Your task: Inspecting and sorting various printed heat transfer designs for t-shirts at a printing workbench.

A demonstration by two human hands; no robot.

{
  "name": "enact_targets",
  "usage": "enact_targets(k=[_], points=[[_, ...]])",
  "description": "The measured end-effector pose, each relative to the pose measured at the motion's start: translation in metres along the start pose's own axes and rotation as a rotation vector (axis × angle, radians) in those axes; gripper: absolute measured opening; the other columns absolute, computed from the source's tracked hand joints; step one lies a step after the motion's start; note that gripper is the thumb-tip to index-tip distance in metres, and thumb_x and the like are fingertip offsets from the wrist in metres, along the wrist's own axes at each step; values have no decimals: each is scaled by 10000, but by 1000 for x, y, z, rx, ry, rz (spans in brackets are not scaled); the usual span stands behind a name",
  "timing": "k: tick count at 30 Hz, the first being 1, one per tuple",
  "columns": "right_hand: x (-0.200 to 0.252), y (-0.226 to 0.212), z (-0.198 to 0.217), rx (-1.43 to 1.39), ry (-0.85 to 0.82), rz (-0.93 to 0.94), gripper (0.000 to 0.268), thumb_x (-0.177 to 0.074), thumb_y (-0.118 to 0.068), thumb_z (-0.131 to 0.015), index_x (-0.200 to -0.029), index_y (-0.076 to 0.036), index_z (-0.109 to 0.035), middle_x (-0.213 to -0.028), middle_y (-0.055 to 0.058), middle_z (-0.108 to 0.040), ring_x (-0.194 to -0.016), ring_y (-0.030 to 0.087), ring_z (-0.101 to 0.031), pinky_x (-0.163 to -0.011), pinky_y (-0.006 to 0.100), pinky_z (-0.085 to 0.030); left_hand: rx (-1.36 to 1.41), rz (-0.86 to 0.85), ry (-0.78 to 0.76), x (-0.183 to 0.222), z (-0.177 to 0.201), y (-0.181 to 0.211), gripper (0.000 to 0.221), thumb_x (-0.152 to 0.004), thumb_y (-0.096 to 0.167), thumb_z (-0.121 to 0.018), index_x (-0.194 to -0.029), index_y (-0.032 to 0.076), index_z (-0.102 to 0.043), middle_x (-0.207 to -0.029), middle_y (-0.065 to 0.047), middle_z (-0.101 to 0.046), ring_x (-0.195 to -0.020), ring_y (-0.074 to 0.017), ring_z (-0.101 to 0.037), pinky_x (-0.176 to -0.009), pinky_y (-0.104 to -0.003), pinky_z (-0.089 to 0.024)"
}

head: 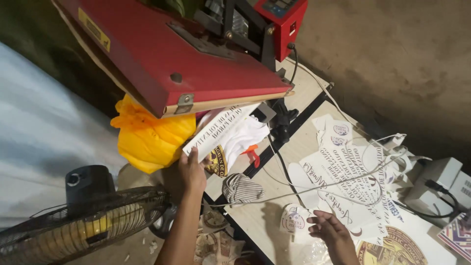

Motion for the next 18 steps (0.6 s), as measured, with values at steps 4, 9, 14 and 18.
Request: enact_targets(k=[4,9,14,18], points=[[7,0,-1,-13,-20,21,343,-993,-182,-555,-1250,26,-649,-1050,174,-747,-860,245,-691,-805,406,-574,32,-2,-29,-8,-2,-8,296,-1073,166,-553,-1305,-18,-552,-1079,-159,-683,-732,-181,-599,-647,-319,-542],[37,0,9,36,-1,17,350,-975,-211,-595,-1216,32,-672,-1037,166,-748,-870,245,-705,-818,388,-575,-395,-217,168,9,26,-5,459,-1007,90,-617,-1417,19,-425,-1195,-108,-591,-949,-176,-617,-774,-333,-499],[50,26,33,-4,57,-18,343,-968,-219,-589,-1203,17,-668,-1048,148,-757,-875,236,-694,-845,380,-581,-613,-423,137,76,22,-12,578,-977,-7,-614,-1501,-12,-372,-1165,-140,-500,-999,-206,-526,-891,-316,-472],[61,42,48,-14,64,-19,330,-972,-214,-596,-1190,21,-673,-1040,131,-758,-869,213,-685,-835,370,-576,-662,-336,-148,95,-4,-77,255,-1029,10,-566,-1281,-22,-541,-1234,-112,-621,-970,-165,-568,-877,-289,-492]])
Point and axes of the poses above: each hand's wrist, its own x-axis away from the middle knuckle, its own z-axis out of the back of the hand, y = z × x, the point moved 7 cm from there along -x, towards the middle knuckle
